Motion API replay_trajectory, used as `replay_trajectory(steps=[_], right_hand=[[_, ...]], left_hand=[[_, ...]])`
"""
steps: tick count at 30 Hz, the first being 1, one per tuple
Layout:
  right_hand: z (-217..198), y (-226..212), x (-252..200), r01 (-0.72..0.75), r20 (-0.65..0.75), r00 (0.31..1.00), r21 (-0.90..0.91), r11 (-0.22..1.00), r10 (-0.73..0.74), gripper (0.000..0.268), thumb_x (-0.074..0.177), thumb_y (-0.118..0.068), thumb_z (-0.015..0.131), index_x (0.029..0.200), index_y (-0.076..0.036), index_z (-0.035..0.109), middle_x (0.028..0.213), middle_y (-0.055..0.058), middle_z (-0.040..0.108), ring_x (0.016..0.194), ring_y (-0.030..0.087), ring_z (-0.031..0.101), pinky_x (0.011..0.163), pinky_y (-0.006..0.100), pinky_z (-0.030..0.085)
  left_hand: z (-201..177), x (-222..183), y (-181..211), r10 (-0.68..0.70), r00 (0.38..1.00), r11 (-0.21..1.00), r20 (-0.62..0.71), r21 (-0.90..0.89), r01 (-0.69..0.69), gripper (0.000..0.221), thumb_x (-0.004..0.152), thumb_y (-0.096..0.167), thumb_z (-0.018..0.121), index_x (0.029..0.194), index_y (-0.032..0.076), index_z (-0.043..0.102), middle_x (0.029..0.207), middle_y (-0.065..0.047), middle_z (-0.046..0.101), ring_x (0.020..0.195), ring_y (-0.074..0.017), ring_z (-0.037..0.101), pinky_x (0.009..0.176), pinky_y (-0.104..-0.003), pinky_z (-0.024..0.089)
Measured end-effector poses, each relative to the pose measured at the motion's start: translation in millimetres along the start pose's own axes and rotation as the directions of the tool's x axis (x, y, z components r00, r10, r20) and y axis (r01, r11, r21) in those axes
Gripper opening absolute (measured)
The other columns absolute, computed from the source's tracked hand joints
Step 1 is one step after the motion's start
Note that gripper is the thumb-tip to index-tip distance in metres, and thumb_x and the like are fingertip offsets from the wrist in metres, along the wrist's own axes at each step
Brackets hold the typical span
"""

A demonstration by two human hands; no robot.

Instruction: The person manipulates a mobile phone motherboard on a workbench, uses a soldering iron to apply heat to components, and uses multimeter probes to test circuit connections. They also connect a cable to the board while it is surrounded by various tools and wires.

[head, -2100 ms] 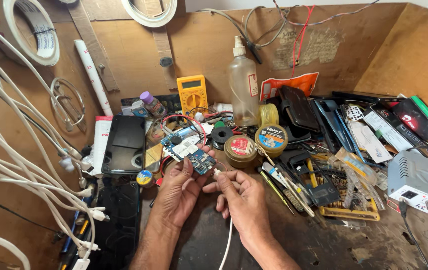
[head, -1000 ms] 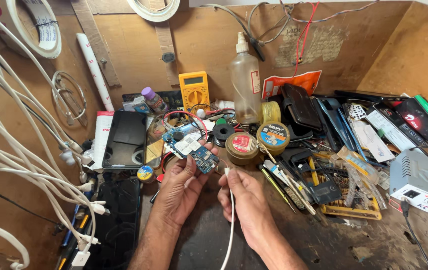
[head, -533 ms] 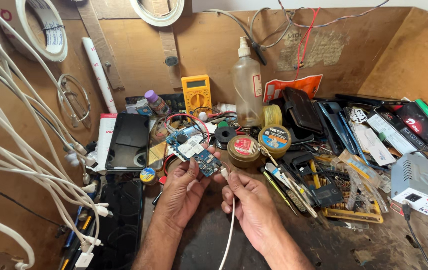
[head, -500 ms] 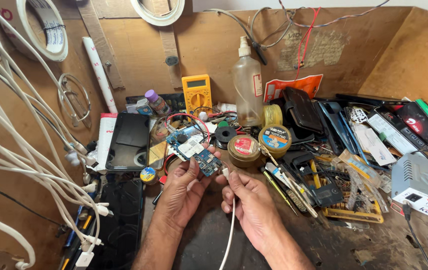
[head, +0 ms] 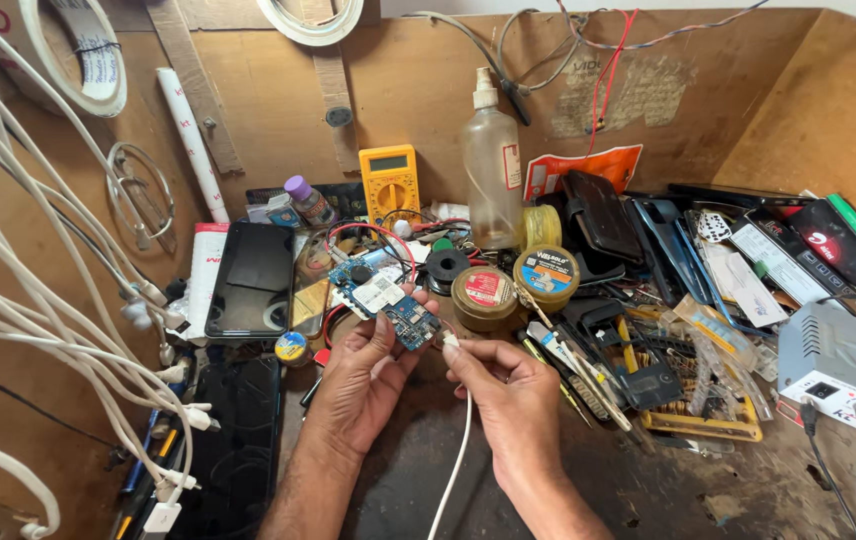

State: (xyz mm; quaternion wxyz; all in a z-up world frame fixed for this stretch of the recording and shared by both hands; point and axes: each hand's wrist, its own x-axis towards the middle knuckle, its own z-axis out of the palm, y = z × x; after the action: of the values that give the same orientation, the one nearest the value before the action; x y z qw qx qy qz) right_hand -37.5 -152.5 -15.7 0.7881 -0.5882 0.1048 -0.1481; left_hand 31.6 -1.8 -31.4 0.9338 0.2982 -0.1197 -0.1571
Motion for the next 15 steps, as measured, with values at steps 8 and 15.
replay_trajectory(steps=[8, 15], right_hand=[[4.1, 2.8, -0.2, 0.054, -0.001, 0.999, -0.109, 0.993, -0.055, 0.019, 0.084, -0.012, 0.081, 0.096, 0.002, 0.081, 0.075, 0.004, 0.075, 0.065, 0.007, 0.065, 0.058, 0.022, 0.05], [6.3, 1.7, -2.6, 0.083, 0.01, 0.997, -0.156, 0.984, -0.083, 0.018, 0.084, -0.013, 0.081, 0.094, 0.002, 0.081, 0.073, 0.004, 0.076, 0.064, 0.007, 0.068, 0.057, 0.022, 0.052]], left_hand=[[-0.8, 0.5, -1.9, -0.007, 1.0, 1.0, -0.001, -0.006, 0.007, 0.05, 0.092, 0.022, 0.068, 0.135, -0.002, 0.059, 0.131, -0.015, 0.068, 0.128, -0.0285, 0.063, 0.111, -0.045, 0.049], [0.4, 0.9, -1.7, -0.012, 1.0, 1.0, -0.014, -0.012, 0.011, 0.05, 0.092, 0.022, 0.068, 0.135, -0.001, 0.059, 0.131, -0.015, 0.068, 0.129, -0.0291, 0.062, 0.111, -0.047, 0.048]])
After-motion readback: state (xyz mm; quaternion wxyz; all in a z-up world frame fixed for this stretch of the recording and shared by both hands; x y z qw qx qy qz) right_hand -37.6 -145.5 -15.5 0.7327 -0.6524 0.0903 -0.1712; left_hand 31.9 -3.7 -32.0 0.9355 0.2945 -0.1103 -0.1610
